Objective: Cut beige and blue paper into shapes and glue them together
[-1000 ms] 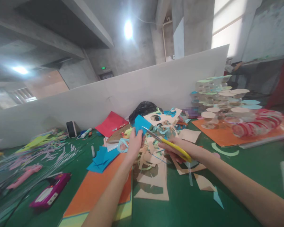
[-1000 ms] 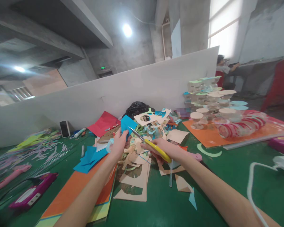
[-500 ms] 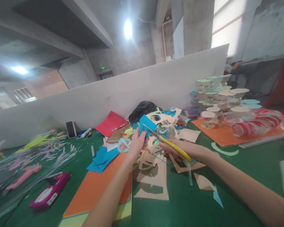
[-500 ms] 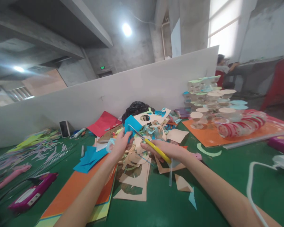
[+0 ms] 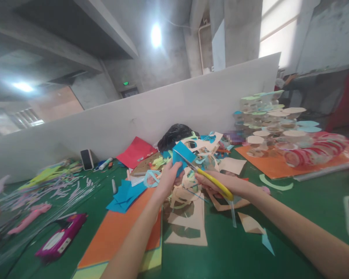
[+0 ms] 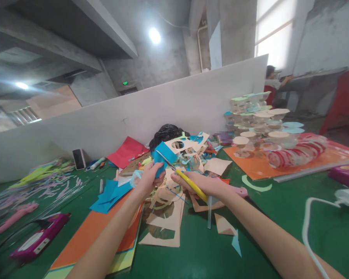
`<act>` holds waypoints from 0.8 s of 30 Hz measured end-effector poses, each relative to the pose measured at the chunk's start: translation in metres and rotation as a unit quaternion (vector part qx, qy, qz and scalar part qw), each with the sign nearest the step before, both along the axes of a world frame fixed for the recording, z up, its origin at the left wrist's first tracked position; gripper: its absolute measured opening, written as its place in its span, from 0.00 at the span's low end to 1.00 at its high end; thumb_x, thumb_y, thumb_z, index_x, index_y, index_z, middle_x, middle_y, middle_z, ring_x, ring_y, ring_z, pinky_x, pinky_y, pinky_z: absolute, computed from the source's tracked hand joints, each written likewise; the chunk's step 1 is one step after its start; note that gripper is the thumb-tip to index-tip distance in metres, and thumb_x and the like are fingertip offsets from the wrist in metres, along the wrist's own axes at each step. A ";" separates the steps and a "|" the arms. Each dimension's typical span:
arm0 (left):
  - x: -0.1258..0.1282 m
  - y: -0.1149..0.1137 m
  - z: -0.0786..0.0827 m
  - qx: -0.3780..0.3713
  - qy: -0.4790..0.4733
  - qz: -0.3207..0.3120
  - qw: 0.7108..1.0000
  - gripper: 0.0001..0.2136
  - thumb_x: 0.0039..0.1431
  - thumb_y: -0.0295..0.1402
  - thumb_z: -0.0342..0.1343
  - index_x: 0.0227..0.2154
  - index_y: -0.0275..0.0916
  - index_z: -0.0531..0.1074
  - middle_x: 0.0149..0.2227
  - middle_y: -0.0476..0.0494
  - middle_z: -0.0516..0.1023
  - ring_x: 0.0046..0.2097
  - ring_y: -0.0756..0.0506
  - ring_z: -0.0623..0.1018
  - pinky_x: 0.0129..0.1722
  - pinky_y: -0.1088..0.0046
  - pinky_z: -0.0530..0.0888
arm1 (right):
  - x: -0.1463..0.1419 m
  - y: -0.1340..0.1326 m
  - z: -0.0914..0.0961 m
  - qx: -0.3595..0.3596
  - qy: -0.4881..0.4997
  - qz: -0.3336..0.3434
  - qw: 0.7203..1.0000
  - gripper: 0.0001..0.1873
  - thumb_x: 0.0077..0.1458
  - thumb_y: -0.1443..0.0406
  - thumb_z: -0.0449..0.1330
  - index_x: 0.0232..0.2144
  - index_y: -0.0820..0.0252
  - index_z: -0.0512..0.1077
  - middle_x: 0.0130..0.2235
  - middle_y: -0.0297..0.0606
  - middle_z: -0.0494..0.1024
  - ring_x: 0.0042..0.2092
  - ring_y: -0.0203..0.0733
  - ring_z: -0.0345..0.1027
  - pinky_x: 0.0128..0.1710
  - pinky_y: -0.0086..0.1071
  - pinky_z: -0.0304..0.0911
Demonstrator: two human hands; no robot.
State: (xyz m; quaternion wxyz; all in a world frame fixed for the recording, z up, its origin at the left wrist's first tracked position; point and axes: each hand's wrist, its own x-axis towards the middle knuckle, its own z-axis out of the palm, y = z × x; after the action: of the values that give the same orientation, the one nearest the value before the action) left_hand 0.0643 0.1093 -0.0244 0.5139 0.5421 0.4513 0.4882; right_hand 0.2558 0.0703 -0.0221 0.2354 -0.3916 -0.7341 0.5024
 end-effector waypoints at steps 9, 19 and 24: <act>0.001 -0.006 0.003 -0.003 -0.020 -0.039 0.999 0.14 0.49 0.38 0.54 0.18 0.41 0.55 0.13 0.57 0.59 0.13 0.58 0.52 0.14 0.80 0.47 | -0.003 0.004 -0.001 0.011 -0.023 -0.046 0.999 0.29 0.54 0.39 0.52 0.23 0.56 0.58 0.17 0.26 0.59 0.17 0.31 0.54 0.18 0.27 0.52; 0.004 -0.015 0.009 -0.019 -0.010 -0.084 0.996 0.14 0.50 0.39 0.56 0.20 0.41 0.57 0.12 0.58 0.58 0.14 0.58 0.50 0.14 0.81 0.46 | 0.002 0.000 -0.002 0.085 -0.016 0.000 0.996 0.25 0.58 0.42 0.51 0.25 0.55 0.59 0.18 0.26 0.61 0.20 0.33 0.55 0.21 0.28 0.56; 0.004 -0.017 0.009 -0.029 -0.003 -0.107 0.994 0.14 0.50 0.39 0.56 0.19 0.41 0.56 0.12 0.58 0.57 0.14 0.58 0.50 0.14 0.81 0.47 | 0.000 0.003 -0.004 0.094 -0.036 -0.011 0.995 0.28 0.61 0.44 0.47 0.20 0.56 0.58 0.16 0.28 0.64 0.20 0.35 0.60 0.27 0.30 0.61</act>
State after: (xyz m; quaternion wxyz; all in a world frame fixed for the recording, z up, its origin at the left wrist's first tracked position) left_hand 0.0688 0.0927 -0.0157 0.5802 0.5709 0.4027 0.4187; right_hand 0.2553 0.0732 -0.0256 0.2499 -0.3934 -0.7820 0.4139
